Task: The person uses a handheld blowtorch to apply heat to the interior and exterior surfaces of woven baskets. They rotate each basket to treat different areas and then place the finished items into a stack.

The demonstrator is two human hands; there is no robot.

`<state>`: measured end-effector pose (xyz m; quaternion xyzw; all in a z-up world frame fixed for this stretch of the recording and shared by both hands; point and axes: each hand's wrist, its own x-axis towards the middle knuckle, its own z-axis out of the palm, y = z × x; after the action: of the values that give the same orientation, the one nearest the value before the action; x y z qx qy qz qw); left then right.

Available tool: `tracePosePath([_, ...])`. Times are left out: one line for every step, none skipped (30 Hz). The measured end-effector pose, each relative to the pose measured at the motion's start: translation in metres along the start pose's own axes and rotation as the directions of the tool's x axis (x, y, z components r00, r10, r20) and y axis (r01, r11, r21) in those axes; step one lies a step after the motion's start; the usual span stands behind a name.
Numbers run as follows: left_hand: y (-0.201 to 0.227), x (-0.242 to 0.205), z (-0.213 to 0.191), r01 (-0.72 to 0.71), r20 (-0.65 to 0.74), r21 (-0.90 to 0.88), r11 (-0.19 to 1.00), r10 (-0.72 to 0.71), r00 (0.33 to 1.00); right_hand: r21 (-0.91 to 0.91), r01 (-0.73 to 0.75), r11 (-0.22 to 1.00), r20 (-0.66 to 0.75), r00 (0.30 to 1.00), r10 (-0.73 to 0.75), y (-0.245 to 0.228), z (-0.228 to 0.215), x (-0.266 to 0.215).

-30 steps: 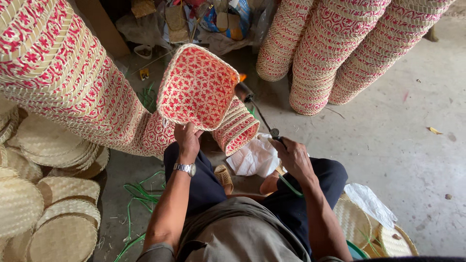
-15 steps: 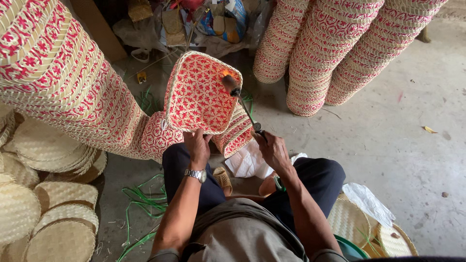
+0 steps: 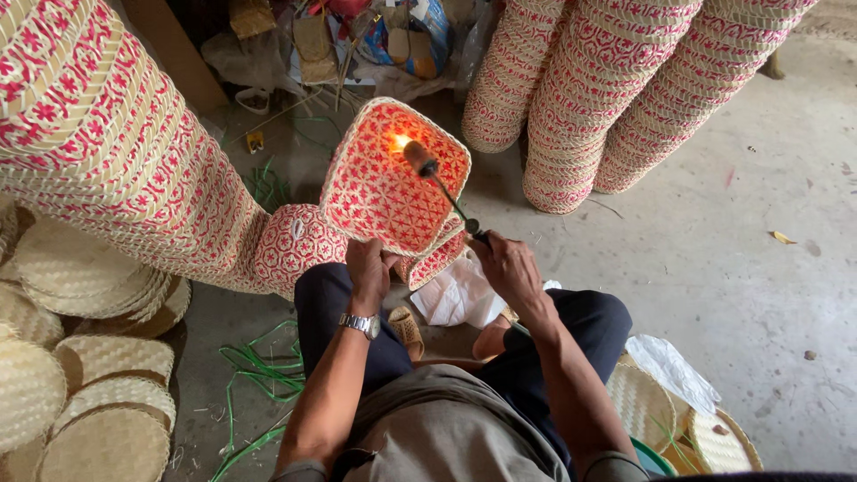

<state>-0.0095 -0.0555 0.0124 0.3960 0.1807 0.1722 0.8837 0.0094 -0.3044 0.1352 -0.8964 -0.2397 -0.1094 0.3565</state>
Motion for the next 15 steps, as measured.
tracePosePath([0.0,0.001,-0.005,-0.022,0.034,0.028,0.999,0.021,0.999,-0.054,0.0,0.999,-0.017,1.0,-0.001,0.002,-0.005,-0.002])
tracePosePath([0.0,0.001,-0.007,-0.044,0.068,0.055,0.998,0.04,0.997,-0.087,-0.032,0.996,0.044,0.998,0.036,0.003,-0.012,-0.005])
tracePosePath([0.002,0.002,-0.009,-0.102,0.039,0.081,0.991,0.1,0.994,-0.12,-0.061,0.991,0.1,0.992,0.073,0.003,-0.019,-0.006])
tracePosePath([0.005,0.002,-0.01,-0.16,0.012,0.108,0.981,0.159,0.987,-0.154,-0.087,0.984,0.154,0.982,0.111,0.002,-0.025,-0.006])
tracePosePath([0.007,0.0,-0.011,-0.214,-0.016,0.139,0.967,0.218,0.976,-0.123,-0.15,0.981,0.26,0.949,0.178,-0.001,-0.03,-0.007])
tracePosePath([0.01,-0.001,-0.011,-0.24,0.004,0.159,0.958,0.243,0.97,-0.098,-0.216,0.972,0.364,0.901,0.237,-0.004,-0.036,-0.008])
tracePosePath([0.012,0.001,-0.01,-0.272,0.026,0.175,0.946,0.272,0.962,-0.081,-0.277,0.958,0.461,0.841,0.282,-0.007,-0.042,-0.006])
tracePosePath([0.014,0.003,-0.009,-0.304,0.049,0.19,0.933,0.3,0.953,-0.072,-0.33,0.941,0.481,0.815,0.323,-0.011,-0.046,-0.005])
tracePosePath([0.014,0.005,-0.008,-0.316,0.025,0.195,0.928,0.318,0.948,-0.065,-0.385,0.921,0.503,0.784,0.363,-0.014,-0.05,-0.005])
tracePosePath([0.014,0.008,-0.008,-0.328,0.001,0.201,0.923,0.335,0.942,-0.06,-0.439,0.897,0.526,0.75,0.402,-0.018,-0.053,-0.005])
tracePosePath([0.012,0.008,-0.011,-0.338,-0.023,0.208,0.918,0.35,0.937,-0.077,-0.384,0.92,0.454,0.808,0.375,-0.021,-0.054,-0.007])
tracePosePath([0.009,0.008,-0.015,-0.391,0.02,0.226,0.892,0.397,0.917,-0.099,-0.329,0.939,0.381,0.859,0.341,-0.023,-0.057,-0.008])
tracePosePath([0.008,0.01,-0.018,-0.448,0.067,0.238,0.862,0.446,0.893,-0.124,-0.272,0.954,0.302,0.906,0.298,-0.025,-0.059,-0.009])
tracePosePath([0.006,0.012,-0.021,-0.503,0.115,0.248,0.828,0.491,0.864,-0.105,-0.277,0.955,0.349,0.889,0.296,-0.027,-0.062,-0.01])
tracePosePath([0.004,0.014,-0.022,-0.473,0.077,0.175,0.864,0.467,0.881,-0.086,-0.282,0.956,0.394,0.872,0.292,-0.028,-0.065,-0.011])
